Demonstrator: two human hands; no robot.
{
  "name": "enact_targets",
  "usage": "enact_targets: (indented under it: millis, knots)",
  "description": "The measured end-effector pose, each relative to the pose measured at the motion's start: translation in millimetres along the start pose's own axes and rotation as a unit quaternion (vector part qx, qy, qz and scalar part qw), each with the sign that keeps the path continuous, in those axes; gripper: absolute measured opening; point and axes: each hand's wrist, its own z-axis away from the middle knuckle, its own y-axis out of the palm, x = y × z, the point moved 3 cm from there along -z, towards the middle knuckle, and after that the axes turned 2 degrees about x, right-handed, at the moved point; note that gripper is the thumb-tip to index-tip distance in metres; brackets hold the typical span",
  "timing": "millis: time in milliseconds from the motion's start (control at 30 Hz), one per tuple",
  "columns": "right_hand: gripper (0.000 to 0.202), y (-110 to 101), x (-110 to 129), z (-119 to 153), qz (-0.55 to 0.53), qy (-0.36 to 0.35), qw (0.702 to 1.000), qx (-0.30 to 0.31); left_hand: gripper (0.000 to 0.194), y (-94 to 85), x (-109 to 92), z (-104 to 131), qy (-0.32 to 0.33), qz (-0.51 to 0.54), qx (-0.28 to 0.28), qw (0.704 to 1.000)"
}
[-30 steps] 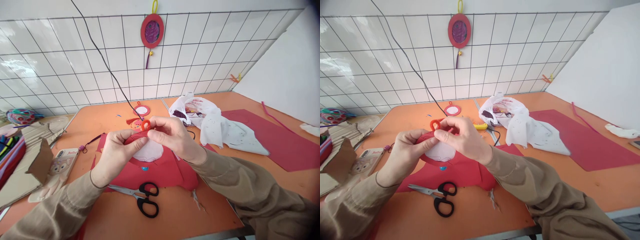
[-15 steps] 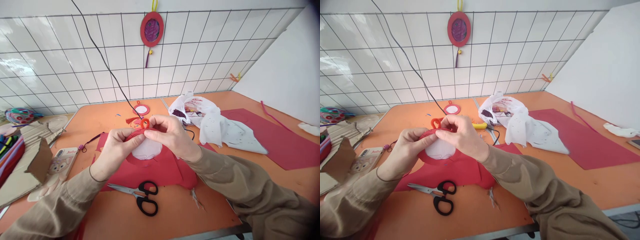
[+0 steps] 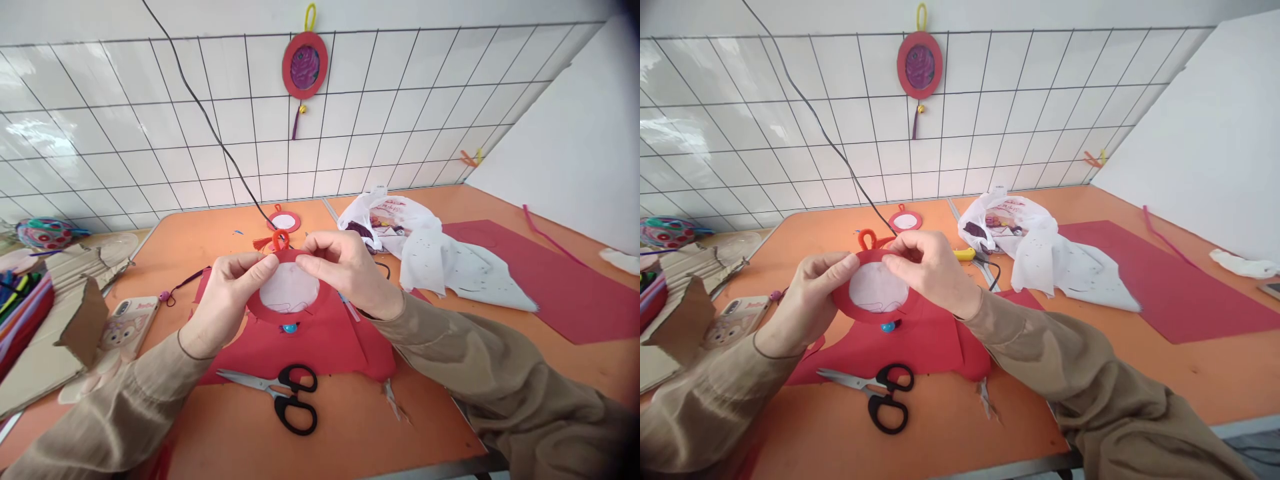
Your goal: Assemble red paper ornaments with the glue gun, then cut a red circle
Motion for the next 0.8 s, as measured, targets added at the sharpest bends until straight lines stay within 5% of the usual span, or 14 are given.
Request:
enact_targets:
  millis: [200, 433, 800]
  knots:
    - [0.021, -1, -4, 0, -0.02, -0.009, 0.999, 0.032, 0.024, -1.6, 1, -2, 0.01, 0.017, -0.017, 1.0]
    - [0.017, 0, -4, 0, -0.004, 0.008, 1.0, 0.0, 0.024, -4.7, 1, -1, 0.009, 0.008, -0.023, 1.0]
    - [0.015, 0, -9, -1, 0.03, 0.027, 0.997, 0.069, 0.018, -18.8, -1, -10, 0.06, 0.044, -0.069, 0.995]
